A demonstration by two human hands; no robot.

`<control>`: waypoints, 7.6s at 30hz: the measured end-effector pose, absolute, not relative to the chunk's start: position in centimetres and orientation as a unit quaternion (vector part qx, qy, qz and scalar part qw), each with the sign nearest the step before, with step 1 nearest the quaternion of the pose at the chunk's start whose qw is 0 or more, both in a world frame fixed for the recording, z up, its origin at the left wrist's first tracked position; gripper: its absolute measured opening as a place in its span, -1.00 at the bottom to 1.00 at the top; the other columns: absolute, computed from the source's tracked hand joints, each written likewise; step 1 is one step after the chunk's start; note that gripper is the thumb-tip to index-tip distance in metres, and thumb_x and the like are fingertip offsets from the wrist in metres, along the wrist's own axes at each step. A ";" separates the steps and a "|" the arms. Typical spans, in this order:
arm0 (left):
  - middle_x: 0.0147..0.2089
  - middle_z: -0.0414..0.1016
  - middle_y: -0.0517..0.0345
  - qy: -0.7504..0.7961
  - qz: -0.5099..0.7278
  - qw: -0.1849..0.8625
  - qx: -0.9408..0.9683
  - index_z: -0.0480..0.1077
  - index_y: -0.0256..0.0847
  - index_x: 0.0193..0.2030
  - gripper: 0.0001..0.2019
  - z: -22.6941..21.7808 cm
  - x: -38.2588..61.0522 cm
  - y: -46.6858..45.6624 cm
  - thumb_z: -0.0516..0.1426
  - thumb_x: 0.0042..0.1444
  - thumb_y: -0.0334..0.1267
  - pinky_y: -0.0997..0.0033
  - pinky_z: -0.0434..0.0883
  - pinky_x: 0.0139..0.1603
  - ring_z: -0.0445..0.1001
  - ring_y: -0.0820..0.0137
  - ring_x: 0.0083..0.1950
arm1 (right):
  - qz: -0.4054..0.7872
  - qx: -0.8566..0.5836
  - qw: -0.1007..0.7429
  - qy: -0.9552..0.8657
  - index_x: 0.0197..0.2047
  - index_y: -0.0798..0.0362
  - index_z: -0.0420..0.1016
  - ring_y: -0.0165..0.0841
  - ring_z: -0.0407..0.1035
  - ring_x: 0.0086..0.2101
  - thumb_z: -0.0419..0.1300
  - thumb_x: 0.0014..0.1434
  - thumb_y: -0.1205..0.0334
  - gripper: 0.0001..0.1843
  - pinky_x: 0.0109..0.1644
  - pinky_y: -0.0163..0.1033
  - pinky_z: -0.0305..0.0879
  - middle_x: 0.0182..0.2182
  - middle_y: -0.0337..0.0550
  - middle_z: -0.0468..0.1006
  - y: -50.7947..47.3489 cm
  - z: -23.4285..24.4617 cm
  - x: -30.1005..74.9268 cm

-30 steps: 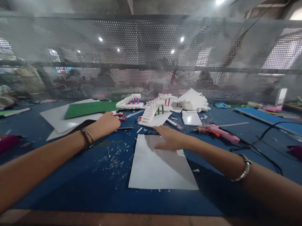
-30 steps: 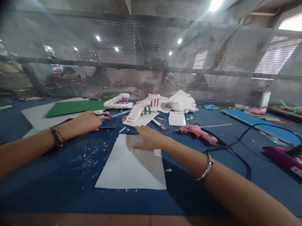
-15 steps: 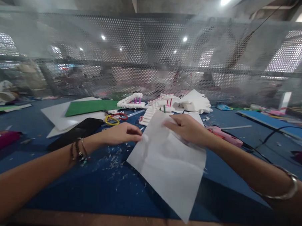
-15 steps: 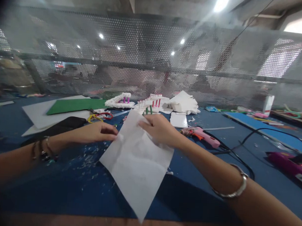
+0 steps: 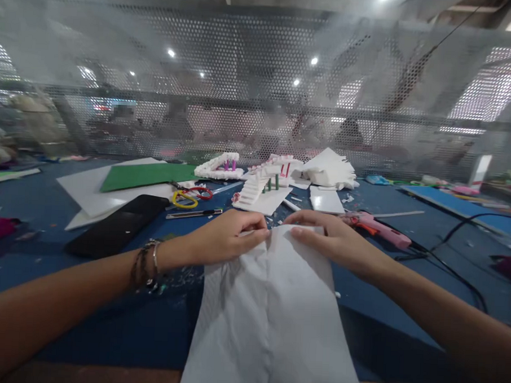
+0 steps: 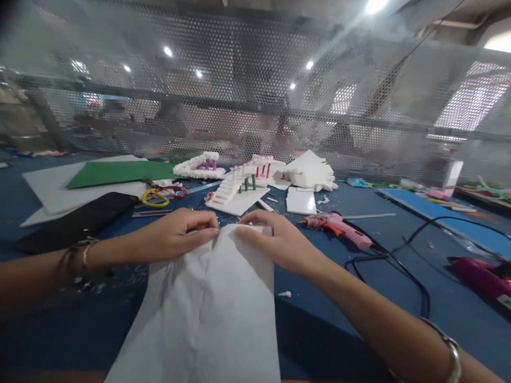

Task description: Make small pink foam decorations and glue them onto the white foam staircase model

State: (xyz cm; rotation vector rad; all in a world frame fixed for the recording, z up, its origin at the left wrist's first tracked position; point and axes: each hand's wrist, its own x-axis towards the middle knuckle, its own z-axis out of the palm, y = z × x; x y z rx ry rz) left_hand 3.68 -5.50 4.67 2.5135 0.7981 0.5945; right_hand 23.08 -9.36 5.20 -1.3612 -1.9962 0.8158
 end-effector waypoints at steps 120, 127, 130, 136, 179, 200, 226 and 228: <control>-0.58 0.06 0.35 0.189 0.191 0.499 0.824 0.17 -0.26 -0.57 -0.74 1.0 3.3 -6.7 -0.07 0.13 -0.26 0.62 0.07 -0.55 0.04 0.58 -0.55 | 0.314 -0.366 0.232 -0.845 -0.65 0.08 -0.04 -0.60 -0.05 -0.65 -0.02 0.14 0.28 -0.63 -0.54 -0.46 -0.03 -0.70 -0.41 0.00 -11.5 2.1 21.4; -0.51 0.16 0.32 0.226 0.130 0.499 0.827 0.23 -0.25 -0.43 -0.76 1.4 3.0 -6.7 0.03 0.02 -0.09 0.61 0.10 -0.52 0.13 0.54 -0.48 | 0.282 -0.401 0.220 -0.843 -0.63 0.08 0.04 -0.59 -0.01 -0.64 -0.04 0.15 0.20 -0.65 -0.58 -0.47 -0.04 -0.70 -0.39 0.06 -11.4 1.8 21.7; -0.43 0.24 0.27 0.223 0.096 0.457 0.856 0.27 -0.25 -0.38 -0.73 1.3 3.3 -6.9 0.10 -0.06 -0.05 0.57 0.16 -0.43 0.20 0.49 -0.40 | 0.240 -0.381 0.217 -0.866 -0.62 0.08 0.10 -0.58 0.03 -0.62 -0.07 0.16 0.21 -0.66 -0.52 -0.46 -0.01 -0.69 -0.38 0.11 -11.3 1.8 21.7; -0.50 0.22 0.30 0.203 0.079 0.390 0.895 0.19 -0.25 -0.48 -0.80 1.4 3.5 -7.3 -0.09 0.12 -0.26 0.59 0.14 -0.45 0.17 0.54 -0.46 | 0.270 -0.405 0.189 -0.853 -0.54 0.10 0.24 -0.57 0.09 -0.58 -0.10 0.17 0.22 -0.71 -0.51 -0.48 0.06 -0.63 -0.34 0.23 -11.8 2.3 21.4; -0.39 0.34 0.28 0.211 0.120 0.201 0.949 0.22 -0.20 -0.35 -0.77 2.4 2.8 -7.7 -0.19 0.21 -0.27 0.52 0.13 -0.27 0.27 0.49 -0.36 | 0.487 -0.474 0.210 -0.703 -0.43 0.08 0.28 -0.53 0.12 -0.52 0.05 0.04 0.07 -0.76 -0.50 -0.44 0.10 -0.55 -0.34 0.24 -12.6 2.6 20.7; -0.51 0.35 0.26 0.184 0.004 0.251 0.950 0.27 -0.24 -0.46 -0.70 2.6 2.9 -7.8 -0.14 0.18 -0.18 0.55 0.11 -0.51 0.26 0.53 -0.50 | 0.259 -0.403 0.159 -0.863 -0.61 0.11 0.16 -0.62 -0.04 -0.66 -0.01 0.12 0.27 -0.71 -0.61 -0.48 -0.13 -0.71 -0.41 0.10 -11.8 1.4 20.9; -0.27 0.40 0.11 0.232 0.073 0.159 0.957 0.30 -0.23 -0.30 -0.76 1.7 2.8 -8.5 -0.17 0.10 -0.43 0.44 0.24 -0.33 0.36 0.39 -0.31 | 0.037 -0.409 0.122 -0.904 -0.42 0.12 0.24 -0.46 0.14 -0.54 -0.12 0.06 0.49 -0.82 -0.47 -0.36 0.05 -0.52 -0.20 0.31 -11.8 1.6 21.6; -0.35 0.41 0.11 0.244 0.053 0.158 0.955 0.30 -0.24 -0.36 -0.75 2.2 2.9 -8.7 -0.17 0.12 -0.36 0.44 0.24 -0.41 0.37 0.39 -0.39 | 0.057 -0.401 0.115 -0.907 -0.43 0.11 0.25 -0.47 0.15 -0.55 -0.06 0.06 0.39 -0.89 -0.50 -0.36 0.03 -0.53 -0.21 0.34 -12.2 1.9 21.4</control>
